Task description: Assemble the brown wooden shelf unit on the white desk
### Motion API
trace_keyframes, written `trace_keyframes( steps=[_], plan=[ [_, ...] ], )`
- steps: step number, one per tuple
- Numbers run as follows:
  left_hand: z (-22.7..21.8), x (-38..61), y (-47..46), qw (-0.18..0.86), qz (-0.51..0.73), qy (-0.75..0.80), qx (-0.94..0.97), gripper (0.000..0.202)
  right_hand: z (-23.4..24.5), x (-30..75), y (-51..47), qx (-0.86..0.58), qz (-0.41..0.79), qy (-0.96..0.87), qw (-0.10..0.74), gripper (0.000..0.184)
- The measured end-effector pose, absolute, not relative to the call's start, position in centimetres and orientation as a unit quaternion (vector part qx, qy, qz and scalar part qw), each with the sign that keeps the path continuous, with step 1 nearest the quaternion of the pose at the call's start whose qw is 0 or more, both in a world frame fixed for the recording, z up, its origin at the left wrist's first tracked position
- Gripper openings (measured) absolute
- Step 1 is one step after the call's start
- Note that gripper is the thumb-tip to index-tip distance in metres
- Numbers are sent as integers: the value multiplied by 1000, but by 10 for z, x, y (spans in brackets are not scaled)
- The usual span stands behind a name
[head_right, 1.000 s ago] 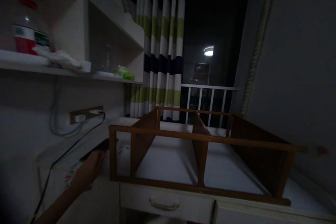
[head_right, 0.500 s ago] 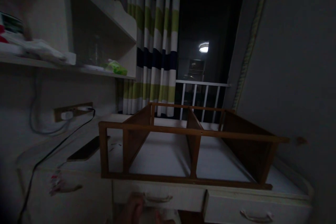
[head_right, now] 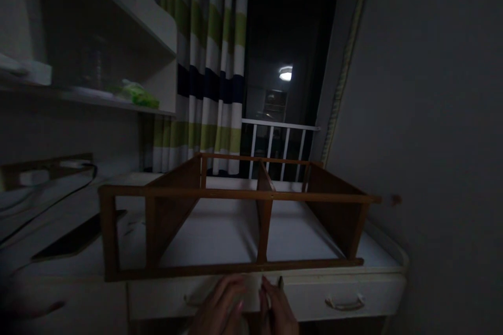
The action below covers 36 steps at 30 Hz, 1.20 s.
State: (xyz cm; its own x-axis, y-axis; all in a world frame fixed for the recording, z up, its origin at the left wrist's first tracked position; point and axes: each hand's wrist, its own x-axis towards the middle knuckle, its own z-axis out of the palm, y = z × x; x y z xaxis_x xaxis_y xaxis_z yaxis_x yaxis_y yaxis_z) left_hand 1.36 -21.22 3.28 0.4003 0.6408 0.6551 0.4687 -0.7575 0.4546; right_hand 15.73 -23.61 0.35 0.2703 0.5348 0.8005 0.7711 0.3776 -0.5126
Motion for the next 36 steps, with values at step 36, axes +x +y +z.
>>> trace_keyframes(
  steps=[36],
  plan=[
    [39,24,-137,-5,288,351,891,12,61,166,-179,-622,121,-673,382,36]
  ],
)
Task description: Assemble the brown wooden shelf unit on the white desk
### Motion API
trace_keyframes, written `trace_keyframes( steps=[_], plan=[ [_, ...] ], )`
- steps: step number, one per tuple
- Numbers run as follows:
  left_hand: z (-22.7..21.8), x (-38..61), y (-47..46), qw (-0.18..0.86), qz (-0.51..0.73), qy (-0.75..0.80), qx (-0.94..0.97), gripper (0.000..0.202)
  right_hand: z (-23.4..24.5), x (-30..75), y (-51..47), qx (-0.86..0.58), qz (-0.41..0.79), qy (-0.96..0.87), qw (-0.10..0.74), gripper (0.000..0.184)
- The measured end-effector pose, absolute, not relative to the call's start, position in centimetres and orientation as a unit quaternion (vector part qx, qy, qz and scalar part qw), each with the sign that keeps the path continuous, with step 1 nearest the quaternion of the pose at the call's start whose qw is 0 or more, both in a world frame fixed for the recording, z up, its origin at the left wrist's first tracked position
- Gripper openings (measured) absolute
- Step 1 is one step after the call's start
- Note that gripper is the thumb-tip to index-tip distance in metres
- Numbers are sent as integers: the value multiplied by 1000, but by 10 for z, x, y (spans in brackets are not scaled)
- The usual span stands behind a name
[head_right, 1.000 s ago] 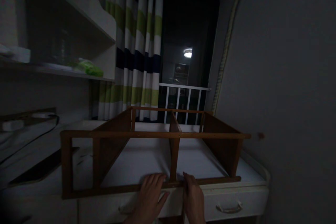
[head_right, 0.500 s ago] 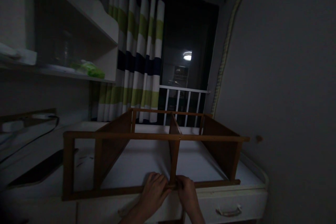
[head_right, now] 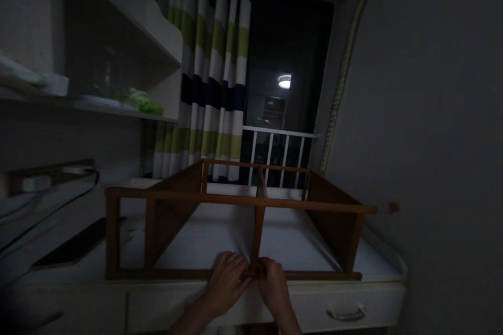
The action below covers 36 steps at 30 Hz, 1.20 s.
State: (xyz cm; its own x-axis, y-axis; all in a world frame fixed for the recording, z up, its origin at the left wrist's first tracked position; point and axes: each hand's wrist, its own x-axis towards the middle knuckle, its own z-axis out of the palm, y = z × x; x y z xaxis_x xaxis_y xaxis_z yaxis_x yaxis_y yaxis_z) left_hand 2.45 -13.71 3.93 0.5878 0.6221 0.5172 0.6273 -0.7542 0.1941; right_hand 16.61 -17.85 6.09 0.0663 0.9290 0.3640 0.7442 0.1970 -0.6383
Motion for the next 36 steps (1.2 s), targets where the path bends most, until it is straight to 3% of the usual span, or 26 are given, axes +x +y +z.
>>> trace_keyframes(
  steps=[6,11,17,21,26,36],
  plan=[
    [45,22,-137,-48,-296,-355,-885,16,57,172,-174,-606,135,-681,388,36],
    [82,21,-112,-152,-392,-328,-846,67,53,182,-171,-606,138,-679,391,34],
    [158,38,-71,-149,-447,-200,-859,104,54,182,-172,-607,128,-680,390,37],
    [187,51,-69,-143,-429,-133,-882,91,55,182,-172,-610,121,-685,380,36],
    [196,56,-78,-97,-414,-124,-896,42,52,180,-174,-616,113,-690,364,35],
    [201,60,-80,-82,-414,-131,-897,32,50,177,-181,-631,100,-681,357,35]
  ],
)
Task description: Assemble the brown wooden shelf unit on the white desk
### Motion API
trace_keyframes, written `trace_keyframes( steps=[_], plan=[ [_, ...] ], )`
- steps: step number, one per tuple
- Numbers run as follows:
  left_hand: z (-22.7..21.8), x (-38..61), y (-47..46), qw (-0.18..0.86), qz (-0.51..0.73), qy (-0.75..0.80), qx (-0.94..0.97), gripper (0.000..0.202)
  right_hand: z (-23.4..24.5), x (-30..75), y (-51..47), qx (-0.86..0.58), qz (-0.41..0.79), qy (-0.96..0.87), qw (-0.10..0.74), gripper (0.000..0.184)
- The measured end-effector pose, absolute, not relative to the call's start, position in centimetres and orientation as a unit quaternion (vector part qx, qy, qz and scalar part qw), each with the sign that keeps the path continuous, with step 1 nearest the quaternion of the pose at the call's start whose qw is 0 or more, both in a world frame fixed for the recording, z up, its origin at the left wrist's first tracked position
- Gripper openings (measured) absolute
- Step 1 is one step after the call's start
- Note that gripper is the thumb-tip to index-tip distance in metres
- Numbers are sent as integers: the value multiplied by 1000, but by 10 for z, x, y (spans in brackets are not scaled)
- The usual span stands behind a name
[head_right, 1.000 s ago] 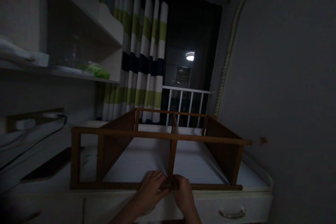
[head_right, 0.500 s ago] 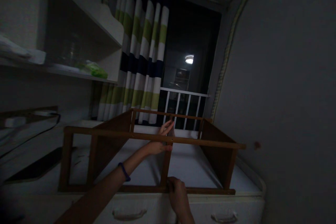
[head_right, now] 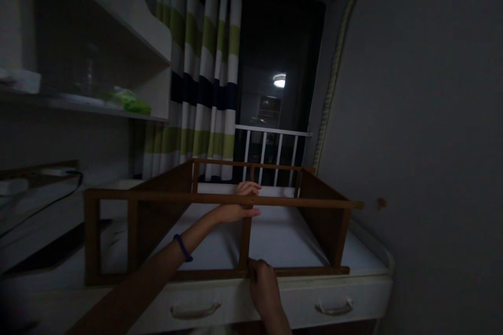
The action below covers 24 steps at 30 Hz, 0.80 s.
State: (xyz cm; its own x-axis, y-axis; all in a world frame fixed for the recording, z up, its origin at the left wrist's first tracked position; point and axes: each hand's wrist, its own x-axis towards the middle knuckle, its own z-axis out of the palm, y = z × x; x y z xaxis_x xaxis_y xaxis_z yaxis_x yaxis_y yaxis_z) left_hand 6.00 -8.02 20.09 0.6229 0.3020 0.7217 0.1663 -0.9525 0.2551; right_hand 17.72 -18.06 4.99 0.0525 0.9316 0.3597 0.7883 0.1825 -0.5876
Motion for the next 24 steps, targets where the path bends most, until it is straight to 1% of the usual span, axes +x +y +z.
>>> trace_keyframes(
  steps=[7,18,24],
  plan=[
    [197,64,-82,84,429,139,888,20,47,179,-182,-620,104,-675,387,39],
    [192,70,-74,71,442,142,883,20,38,182,-180,-614,91,-666,414,33],
    [192,70,-74,57,435,147,886,20,49,184,-186,-602,67,-669,432,35]
  ],
)
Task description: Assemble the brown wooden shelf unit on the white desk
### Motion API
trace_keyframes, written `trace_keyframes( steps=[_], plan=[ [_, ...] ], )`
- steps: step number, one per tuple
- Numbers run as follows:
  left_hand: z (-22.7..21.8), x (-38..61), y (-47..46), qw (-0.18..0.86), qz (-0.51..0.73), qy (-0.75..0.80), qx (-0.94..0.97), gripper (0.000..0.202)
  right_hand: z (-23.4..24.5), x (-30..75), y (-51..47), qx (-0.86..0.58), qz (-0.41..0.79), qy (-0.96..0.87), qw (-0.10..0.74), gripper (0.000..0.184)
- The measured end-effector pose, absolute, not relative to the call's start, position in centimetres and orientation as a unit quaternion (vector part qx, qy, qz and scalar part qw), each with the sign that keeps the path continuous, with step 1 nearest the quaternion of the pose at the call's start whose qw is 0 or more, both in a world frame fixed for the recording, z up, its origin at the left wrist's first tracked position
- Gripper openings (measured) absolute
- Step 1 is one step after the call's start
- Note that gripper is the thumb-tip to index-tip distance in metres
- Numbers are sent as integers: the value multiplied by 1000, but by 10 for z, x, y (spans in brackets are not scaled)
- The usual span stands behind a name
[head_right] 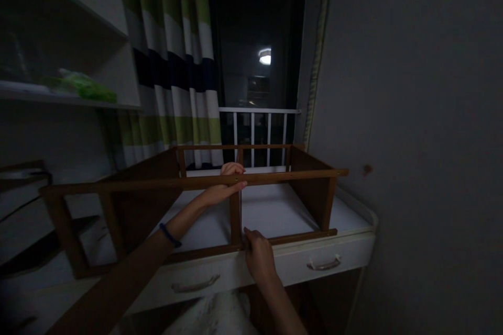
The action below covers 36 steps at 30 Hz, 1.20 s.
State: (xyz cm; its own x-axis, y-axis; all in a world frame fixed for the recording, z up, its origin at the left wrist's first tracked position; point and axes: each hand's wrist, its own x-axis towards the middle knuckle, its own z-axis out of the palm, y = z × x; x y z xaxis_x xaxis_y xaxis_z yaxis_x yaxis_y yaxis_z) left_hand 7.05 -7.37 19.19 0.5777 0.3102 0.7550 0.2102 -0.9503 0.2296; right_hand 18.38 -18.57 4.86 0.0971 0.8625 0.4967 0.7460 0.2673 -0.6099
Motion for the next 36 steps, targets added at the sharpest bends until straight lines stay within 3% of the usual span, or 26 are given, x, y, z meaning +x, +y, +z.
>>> trace_keyframes(
  steps=[7,15,26,36],
  plan=[
    [192,72,-77,55,443,146,883,21,107,185,-202,-502,5,-679,536,25],
    [195,75,-81,64,472,155,866,23,165,185,-204,-479,-7,-672,565,17],
    [192,78,-78,75,492,165,851,16,184,183,-196,-468,-128,-673,558,13],
    [193,75,-78,90,468,152,866,17,191,181,-187,-484,-144,-667,548,14]
  ],
)
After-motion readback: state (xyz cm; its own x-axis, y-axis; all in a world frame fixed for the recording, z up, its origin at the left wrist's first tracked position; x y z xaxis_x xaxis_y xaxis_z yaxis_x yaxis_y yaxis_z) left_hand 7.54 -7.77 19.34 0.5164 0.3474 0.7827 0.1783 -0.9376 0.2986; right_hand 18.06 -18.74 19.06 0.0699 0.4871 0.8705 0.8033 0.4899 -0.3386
